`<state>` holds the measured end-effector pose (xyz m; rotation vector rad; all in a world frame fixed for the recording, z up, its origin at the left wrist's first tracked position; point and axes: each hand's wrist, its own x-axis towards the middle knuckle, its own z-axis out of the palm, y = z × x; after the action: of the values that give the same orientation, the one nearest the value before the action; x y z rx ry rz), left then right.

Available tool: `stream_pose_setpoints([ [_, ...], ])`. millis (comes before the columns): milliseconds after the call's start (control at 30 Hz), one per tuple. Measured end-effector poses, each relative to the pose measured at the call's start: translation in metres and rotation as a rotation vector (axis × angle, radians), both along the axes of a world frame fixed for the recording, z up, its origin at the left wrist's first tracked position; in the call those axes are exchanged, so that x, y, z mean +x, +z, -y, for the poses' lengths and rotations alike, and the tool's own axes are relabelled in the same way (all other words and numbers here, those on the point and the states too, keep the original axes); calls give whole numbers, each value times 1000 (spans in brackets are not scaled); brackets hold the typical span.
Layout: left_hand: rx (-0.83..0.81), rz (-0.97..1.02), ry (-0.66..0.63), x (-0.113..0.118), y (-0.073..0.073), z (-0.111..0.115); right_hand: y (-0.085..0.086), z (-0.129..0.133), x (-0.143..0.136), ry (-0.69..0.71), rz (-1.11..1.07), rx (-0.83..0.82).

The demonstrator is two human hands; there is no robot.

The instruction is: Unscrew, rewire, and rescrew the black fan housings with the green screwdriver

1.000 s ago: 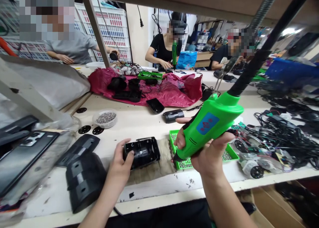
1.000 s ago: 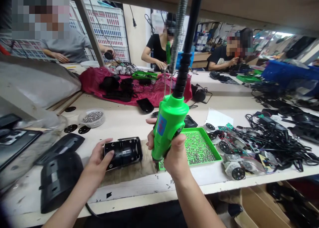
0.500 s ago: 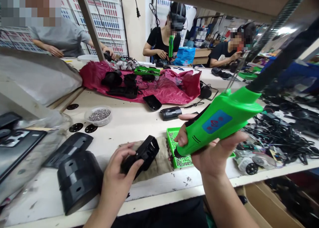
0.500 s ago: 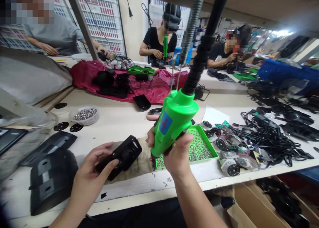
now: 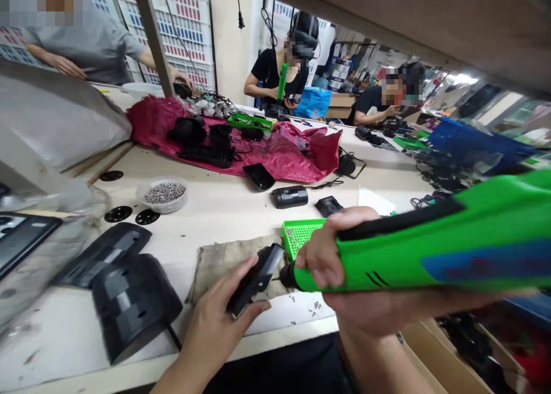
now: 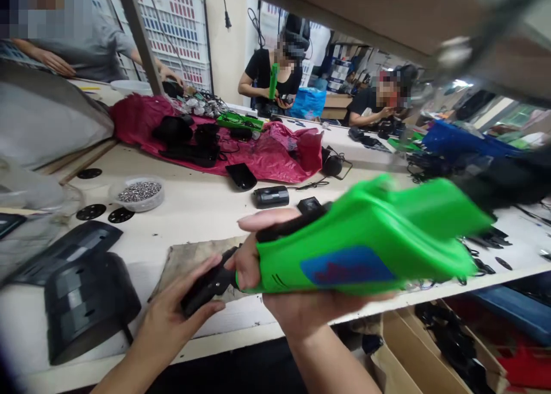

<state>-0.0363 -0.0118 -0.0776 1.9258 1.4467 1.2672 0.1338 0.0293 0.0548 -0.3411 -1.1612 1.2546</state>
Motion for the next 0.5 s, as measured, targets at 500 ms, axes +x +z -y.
stream_pose_setpoints([
  [500,77,-86,-32,3,6,0,-3,17,-1,-7,150,104],
])
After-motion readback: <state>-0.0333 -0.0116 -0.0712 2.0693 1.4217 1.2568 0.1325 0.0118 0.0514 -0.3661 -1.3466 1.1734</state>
